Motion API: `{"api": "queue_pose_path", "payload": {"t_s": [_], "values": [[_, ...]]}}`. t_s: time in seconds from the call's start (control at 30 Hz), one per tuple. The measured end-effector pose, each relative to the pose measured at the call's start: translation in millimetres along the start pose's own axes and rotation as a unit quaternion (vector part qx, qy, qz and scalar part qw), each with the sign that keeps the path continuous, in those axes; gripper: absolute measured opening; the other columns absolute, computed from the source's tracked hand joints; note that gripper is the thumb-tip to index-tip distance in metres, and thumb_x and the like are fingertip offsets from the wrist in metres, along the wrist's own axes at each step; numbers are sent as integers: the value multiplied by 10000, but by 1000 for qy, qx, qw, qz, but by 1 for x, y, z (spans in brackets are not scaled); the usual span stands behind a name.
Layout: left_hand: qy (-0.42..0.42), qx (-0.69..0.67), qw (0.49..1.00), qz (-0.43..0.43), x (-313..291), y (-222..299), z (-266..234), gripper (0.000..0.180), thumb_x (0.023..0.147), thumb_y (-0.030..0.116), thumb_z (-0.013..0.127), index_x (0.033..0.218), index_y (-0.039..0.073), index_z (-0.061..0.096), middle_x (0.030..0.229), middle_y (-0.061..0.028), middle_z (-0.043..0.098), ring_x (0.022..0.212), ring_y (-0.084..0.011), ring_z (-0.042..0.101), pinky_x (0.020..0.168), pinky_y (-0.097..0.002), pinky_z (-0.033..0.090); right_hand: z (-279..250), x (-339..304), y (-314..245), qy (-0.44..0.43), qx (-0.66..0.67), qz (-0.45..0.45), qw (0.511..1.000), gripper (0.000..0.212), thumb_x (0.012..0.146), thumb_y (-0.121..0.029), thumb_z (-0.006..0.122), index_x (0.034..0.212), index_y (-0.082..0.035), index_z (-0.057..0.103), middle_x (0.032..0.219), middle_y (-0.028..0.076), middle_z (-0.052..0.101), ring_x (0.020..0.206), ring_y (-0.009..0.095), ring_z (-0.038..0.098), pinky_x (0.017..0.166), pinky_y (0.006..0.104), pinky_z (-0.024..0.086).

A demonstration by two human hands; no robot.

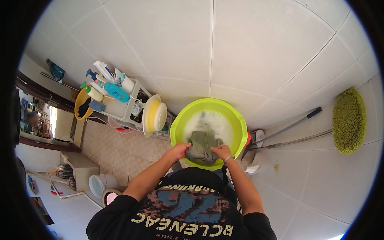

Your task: The person hand washes a gray cloth in a yellow basin filled with soapy water. They repeatedly submerge, scrub, and wring the cloth, then lift it to inspect before continuing to agitate it in the basin.

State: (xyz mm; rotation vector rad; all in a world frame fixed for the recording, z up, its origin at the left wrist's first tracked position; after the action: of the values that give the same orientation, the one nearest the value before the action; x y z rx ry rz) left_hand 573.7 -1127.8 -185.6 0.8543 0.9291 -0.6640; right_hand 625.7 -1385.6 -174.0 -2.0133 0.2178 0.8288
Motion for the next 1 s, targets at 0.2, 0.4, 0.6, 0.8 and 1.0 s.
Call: {"api": "queue_pose_path", "payload": {"t_s": [0.2, 0.4, 0.6, 0.8, 1.0], "values": [[-48, 122, 991, 27, 14, -12, -12, 70, 873, 106, 607, 921, 55, 603, 725, -34, 519, 677, -211, 569, 663, -399, 523, 22, 0, -3, -65, -224, -39, 972, 505, 622, -425, 772, 707, 67, 691, 727, 260, 662, 714, 375, 673, 696, 435, 527], [-110, -3, 994, 3, -20, 2, 10, 88, 844, 40, 555, 895, 43, 626, 782, -60, 607, 751, -223, 624, 704, -405, 537, 25, 5, -8, -64, -306, -48, 949, 362, 743, -296, 641, 822, 52, 702, 916, 280, 670, 893, 423, 658, 794, 473, 519], [-187, 11, 982, 25, -9, -4, 0, 158, 819, -7, 558, 958, -9, 634, 930, -118, 679, 856, -235, 663, 767, -380, 540, 27, -18, -29, -32, -457, -123, 880, 258, 816, -261, 587, 887, -51, 719, 997, 191, 683, 903, 377, 666, 797, 486, 511], [-229, 1, 973, 31, -19, 5, 16, 210, 819, -4, 576, 1019, -21, 638, 975, -130, 685, 921, -254, 669, 815, -385, 542, 9, -20, -31, 72, -461, -201, 861, 233, 851, -281, 592, 871, -71, 692, 963, 151, 654, 828, 353, 676, 740, 467, 521], [-243, -16, 969, 46, -33, 11, 22, 276, 822, 7, 583, 1095, -24, 616, 1047, -119, 677, 953, -263, 670, 855, -399, 537, 7, -24, -42, 140, -378, -153, 902, 168, 851, -218, 581, 846, -74, 668, 1013, 146, 623, 830, 353, 665, 726, 465, 519]]}}
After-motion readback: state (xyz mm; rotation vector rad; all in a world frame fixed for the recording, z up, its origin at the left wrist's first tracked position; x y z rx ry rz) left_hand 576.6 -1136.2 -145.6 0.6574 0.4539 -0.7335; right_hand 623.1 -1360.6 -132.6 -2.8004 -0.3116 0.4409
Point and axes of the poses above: each hand's wrist, its own x-axis towards the middle knuckle, its own z-axis out of the palm, y = z × x, the point moved 1 cm from there along x, towards the middle knuckle
